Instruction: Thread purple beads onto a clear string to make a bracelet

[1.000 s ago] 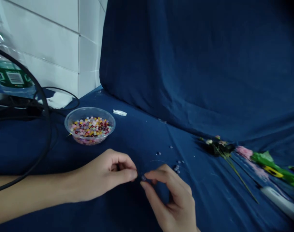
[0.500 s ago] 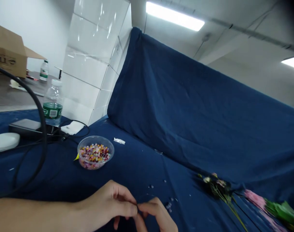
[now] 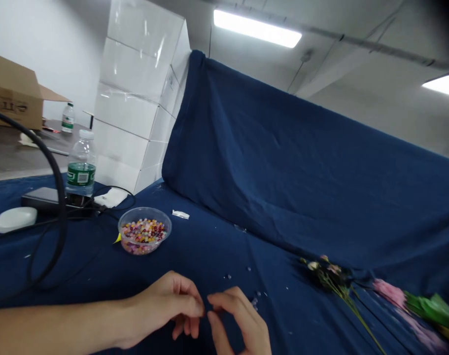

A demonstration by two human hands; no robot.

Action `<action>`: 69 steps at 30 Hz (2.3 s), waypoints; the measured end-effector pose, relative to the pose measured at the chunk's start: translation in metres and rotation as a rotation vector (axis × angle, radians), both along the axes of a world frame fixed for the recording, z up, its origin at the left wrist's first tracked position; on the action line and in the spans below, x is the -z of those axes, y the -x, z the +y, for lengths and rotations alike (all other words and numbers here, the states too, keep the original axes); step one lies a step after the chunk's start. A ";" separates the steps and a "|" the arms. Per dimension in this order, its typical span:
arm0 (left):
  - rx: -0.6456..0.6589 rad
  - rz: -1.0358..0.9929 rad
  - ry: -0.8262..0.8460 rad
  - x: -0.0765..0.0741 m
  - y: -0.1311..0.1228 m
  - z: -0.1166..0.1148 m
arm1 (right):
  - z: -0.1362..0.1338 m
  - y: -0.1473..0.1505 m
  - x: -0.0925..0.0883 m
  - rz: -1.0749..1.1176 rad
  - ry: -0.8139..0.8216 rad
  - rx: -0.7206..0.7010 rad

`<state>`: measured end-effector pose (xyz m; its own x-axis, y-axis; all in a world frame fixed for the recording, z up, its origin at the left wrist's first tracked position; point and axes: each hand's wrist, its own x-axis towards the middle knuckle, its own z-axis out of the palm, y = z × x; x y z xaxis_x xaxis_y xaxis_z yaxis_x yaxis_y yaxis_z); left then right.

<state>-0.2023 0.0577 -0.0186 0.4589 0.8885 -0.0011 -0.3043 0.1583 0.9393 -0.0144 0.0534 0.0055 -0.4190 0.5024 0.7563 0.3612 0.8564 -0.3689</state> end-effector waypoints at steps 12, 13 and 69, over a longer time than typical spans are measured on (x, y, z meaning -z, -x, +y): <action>0.262 0.098 -0.077 0.006 0.020 0.006 | -0.001 -0.014 -0.001 -0.156 0.005 -0.055; 0.266 0.112 -0.078 0.005 0.020 0.005 | -0.001 -0.014 -0.001 -0.166 0.018 -0.060; 0.370 0.398 -0.051 -0.006 0.024 -0.004 | -0.001 -0.011 -0.010 -0.064 0.635 -0.383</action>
<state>-0.2259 0.0536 -0.0130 0.7140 0.6711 -0.1996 0.1437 0.1385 0.9799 -0.0032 0.0526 0.0153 -0.6860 0.6448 0.3372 0.1178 0.5558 -0.8229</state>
